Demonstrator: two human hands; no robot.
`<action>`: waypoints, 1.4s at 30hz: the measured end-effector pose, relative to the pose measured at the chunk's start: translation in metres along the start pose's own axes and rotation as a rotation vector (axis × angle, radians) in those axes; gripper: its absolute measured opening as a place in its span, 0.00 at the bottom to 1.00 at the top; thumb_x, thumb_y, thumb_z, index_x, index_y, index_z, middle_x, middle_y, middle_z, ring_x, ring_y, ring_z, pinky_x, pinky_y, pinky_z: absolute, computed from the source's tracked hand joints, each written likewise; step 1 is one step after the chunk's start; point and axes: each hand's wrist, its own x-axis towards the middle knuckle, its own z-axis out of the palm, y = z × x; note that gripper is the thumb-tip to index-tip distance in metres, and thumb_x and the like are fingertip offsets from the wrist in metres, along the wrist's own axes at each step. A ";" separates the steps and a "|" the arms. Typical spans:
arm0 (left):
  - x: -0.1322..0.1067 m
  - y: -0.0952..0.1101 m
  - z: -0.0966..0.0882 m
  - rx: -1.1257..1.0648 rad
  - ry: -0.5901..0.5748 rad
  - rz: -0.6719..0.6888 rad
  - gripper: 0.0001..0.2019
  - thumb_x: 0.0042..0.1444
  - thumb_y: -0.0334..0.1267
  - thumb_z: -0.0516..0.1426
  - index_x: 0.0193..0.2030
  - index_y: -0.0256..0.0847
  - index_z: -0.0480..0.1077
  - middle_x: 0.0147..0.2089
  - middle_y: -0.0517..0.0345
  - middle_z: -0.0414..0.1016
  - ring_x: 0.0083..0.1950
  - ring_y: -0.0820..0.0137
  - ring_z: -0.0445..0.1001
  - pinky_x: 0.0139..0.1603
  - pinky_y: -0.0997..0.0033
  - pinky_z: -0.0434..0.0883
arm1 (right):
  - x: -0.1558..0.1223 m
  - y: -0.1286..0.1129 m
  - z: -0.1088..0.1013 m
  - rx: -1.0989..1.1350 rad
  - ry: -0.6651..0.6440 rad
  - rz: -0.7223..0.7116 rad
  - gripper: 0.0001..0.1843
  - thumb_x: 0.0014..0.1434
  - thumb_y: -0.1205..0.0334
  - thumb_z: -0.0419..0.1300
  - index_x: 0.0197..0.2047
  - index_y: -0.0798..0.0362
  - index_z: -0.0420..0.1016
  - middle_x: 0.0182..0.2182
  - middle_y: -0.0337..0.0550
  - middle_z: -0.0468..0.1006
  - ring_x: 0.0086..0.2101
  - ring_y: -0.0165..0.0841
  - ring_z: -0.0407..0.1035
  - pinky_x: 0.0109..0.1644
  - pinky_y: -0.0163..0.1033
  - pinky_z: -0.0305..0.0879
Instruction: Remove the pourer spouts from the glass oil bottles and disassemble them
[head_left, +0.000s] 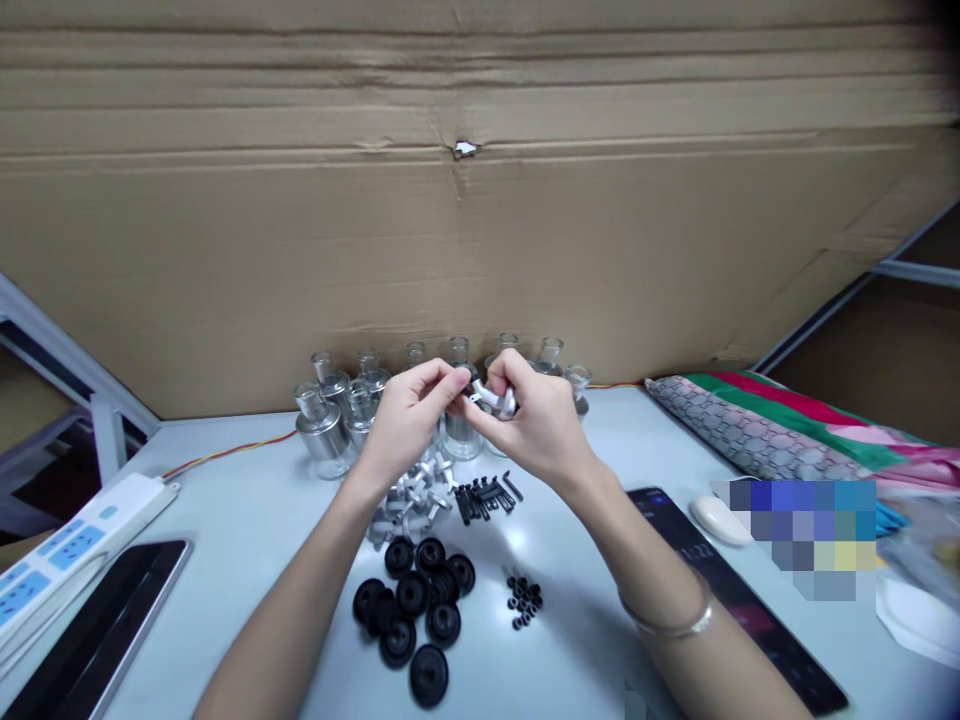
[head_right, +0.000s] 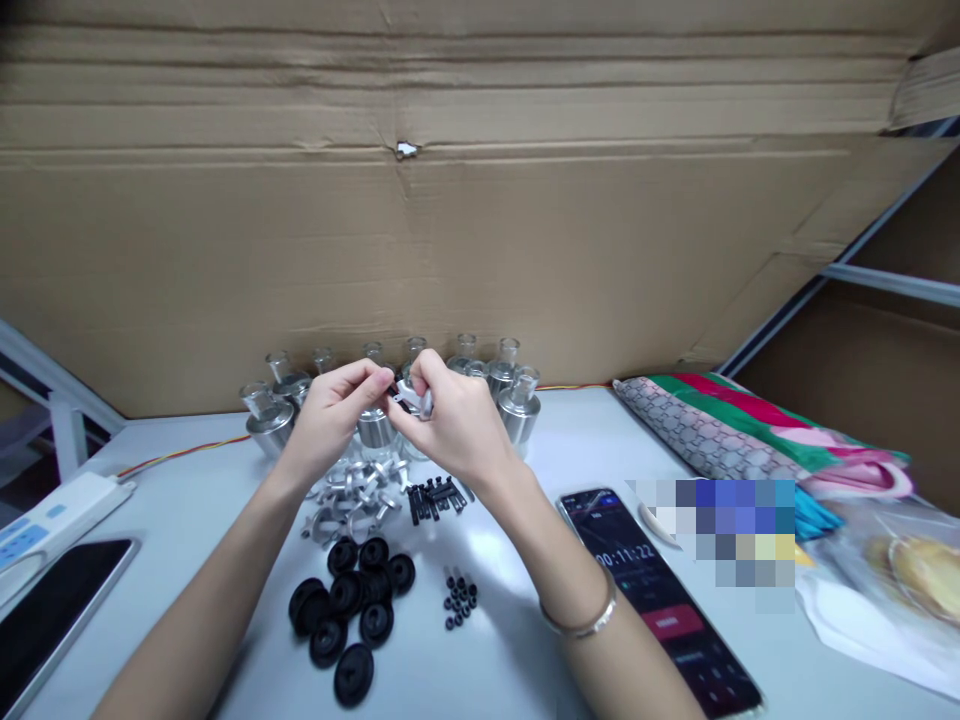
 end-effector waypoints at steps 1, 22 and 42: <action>0.000 0.000 0.000 -0.001 -0.003 0.003 0.17 0.56 0.48 0.57 0.23 0.38 0.66 0.23 0.63 0.68 0.27 0.75 0.65 0.31 0.76 0.64 | 0.000 0.000 0.000 0.002 -0.010 0.002 0.18 0.53 0.60 0.59 0.27 0.49 0.49 0.17 0.28 0.56 0.17 0.23 0.48 0.22 0.30 0.47; -0.004 -0.007 0.006 -0.645 -0.350 -0.381 0.23 0.40 0.59 0.65 0.28 0.39 0.69 0.27 0.58 0.70 0.31 0.69 0.71 0.33 0.70 0.71 | -0.004 -0.012 -0.013 0.151 -0.114 -0.171 0.13 0.48 0.65 0.59 0.38 0.50 0.62 0.22 0.29 0.67 0.19 0.22 0.57 0.24 0.29 0.56; -0.004 -0.004 0.008 -0.538 -0.297 -0.329 0.25 0.45 0.62 0.60 0.29 0.38 0.69 0.30 0.58 0.69 0.32 0.73 0.69 0.32 0.76 0.67 | -0.007 -0.025 -0.001 0.067 0.140 -0.175 0.02 0.52 0.64 0.59 0.30 0.53 0.71 0.20 0.35 0.73 0.19 0.25 0.62 0.23 0.32 0.59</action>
